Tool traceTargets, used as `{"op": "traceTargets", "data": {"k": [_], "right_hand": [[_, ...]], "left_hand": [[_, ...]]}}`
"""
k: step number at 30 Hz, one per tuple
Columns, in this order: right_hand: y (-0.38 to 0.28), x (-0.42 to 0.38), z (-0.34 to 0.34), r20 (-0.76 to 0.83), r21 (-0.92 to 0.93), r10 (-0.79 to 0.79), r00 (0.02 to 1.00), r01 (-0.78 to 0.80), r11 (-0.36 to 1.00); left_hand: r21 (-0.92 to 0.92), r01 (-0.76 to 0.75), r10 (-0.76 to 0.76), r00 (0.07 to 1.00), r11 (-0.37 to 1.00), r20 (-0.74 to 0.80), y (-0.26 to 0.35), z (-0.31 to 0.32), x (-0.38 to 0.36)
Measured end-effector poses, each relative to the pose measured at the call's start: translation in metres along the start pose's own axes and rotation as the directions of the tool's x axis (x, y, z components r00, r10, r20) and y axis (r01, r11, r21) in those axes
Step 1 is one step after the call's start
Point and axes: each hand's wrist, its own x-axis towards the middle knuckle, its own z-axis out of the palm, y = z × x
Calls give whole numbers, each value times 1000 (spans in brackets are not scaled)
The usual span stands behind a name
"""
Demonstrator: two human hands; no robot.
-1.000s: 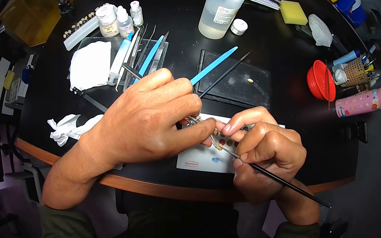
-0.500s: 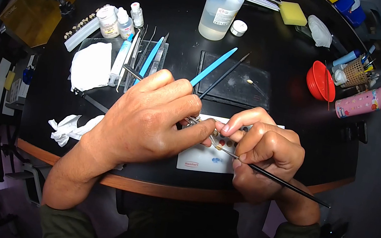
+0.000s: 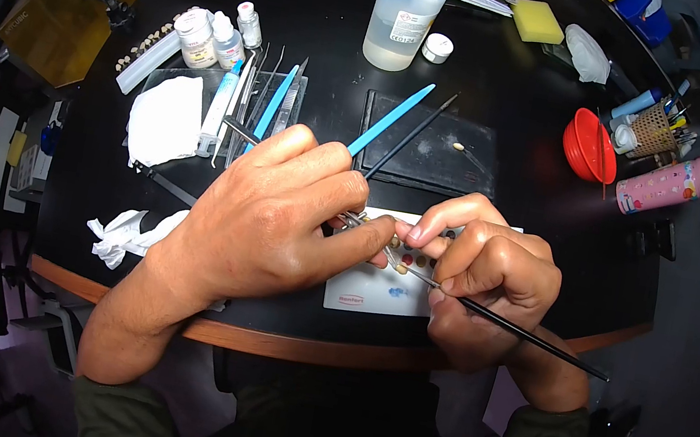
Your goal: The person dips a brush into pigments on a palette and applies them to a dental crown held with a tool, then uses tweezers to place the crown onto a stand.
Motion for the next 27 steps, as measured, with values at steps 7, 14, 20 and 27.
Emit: {"op": "traceTargets", "data": {"k": [7,14,20,27], "right_hand": [[-2,-1,-3,-5,56,30,1000,-30,998],[0,-6,-6,-26,174,40,999,-35,984],[1,-7,-8,-9,167,14,1000,-12,986],[4,-6,3,-231,251,54,972,5,968]], "left_hand": [[-4,-5,5,1000,1000,5,0,-2,2],[-62,-2,1,1000,998,-17,2,-4,4],[-86,-14,11,999,996,-35,1,-1,5],[-91,14,-16,1000,996,-24,3,-4,7]]}}
